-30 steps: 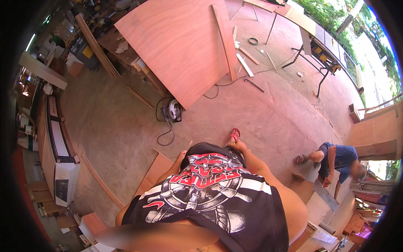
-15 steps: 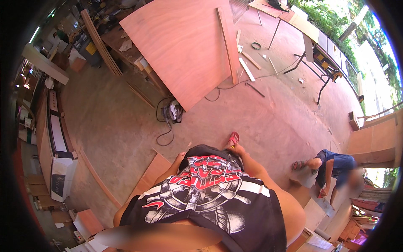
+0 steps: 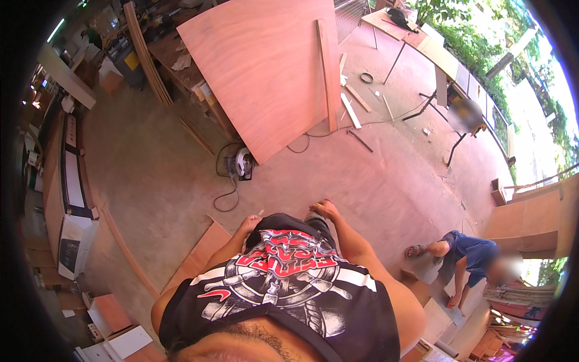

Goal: The person measures a large sheet of plywood with a tape measure and marks it with a pencil, then moves around the workshop to handle smaller wood pieces and a circular saw. The person plugs in the circular saw and positions it near the marked sheet, preparing to cut.

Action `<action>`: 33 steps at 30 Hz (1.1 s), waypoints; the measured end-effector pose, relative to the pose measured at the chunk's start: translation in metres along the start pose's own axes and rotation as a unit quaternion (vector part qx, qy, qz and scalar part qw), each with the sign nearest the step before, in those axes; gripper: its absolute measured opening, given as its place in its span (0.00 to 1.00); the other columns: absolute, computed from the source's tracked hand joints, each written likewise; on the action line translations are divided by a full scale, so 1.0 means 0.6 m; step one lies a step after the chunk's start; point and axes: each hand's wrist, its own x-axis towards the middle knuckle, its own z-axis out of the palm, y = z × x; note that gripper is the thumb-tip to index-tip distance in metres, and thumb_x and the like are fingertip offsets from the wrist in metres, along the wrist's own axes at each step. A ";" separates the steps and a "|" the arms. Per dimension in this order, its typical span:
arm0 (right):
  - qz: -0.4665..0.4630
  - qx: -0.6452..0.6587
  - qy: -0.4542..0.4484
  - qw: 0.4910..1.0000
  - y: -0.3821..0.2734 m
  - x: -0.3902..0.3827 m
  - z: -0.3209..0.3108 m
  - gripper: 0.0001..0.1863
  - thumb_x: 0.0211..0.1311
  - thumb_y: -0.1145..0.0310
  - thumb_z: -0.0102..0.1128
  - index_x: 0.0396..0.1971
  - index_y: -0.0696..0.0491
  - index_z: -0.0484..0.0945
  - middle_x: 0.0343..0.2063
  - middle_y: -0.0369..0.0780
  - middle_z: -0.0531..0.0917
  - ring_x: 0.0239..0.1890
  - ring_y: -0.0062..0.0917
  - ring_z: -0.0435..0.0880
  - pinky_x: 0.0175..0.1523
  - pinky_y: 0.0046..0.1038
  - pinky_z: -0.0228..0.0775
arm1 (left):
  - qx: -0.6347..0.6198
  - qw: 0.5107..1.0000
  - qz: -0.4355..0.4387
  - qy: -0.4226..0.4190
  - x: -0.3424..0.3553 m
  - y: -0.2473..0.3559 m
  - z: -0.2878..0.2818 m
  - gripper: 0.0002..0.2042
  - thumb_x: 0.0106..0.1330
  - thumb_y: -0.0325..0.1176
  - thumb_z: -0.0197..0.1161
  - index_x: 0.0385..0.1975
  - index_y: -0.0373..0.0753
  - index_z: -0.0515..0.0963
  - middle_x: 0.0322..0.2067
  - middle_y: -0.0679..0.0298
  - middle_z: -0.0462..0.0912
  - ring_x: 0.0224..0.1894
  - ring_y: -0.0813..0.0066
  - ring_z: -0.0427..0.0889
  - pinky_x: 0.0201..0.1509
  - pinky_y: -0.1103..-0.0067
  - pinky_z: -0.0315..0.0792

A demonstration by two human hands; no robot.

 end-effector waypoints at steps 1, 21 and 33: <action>0.011 0.014 -0.008 1.000 -0.031 0.003 -0.009 0.34 0.52 0.40 0.62 0.45 0.57 0.82 0.39 0.46 0.85 0.42 0.29 0.83 0.47 0.29 0.74 | -0.024 0.999 -0.030 -0.009 0.001 0.031 -0.001 0.10 0.64 0.41 0.61 0.35 0.42 0.81 0.28 0.66 0.84 0.29 0.76 0.80 0.31 0.75 0.73; -0.154 0.040 -0.068 0.985 -0.303 0.136 -0.187 0.38 0.49 0.39 0.62 0.43 0.61 0.69 0.28 0.48 0.82 0.24 0.33 0.83 0.26 0.32 0.74 | -0.050 0.979 0.106 -0.165 0.135 0.504 0.057 0.24 0.69 0.55 0.56 0.50 0.39 0.77 0.37 0.68 0.82 0.34 0.83 0.77 0.37 0.85 0.69; -0.168 0.133 -0.129 0.968 -0.328 0.238 -0.386 0.36 0.56 0.44 0.59 0.53 0.60 0.68 0.43 0.51 0.78 0.41 0.38 0.82 0.34 0.35 0.81 | -0.140 0.963 0.048 -0.226 0.292 0.669 0.105 0.17 0.69 0.53 0.58 0.46 0.48 0.74 0.33 0.74 0.75 0.36 0.83 0.72 0.44 0.79 0.65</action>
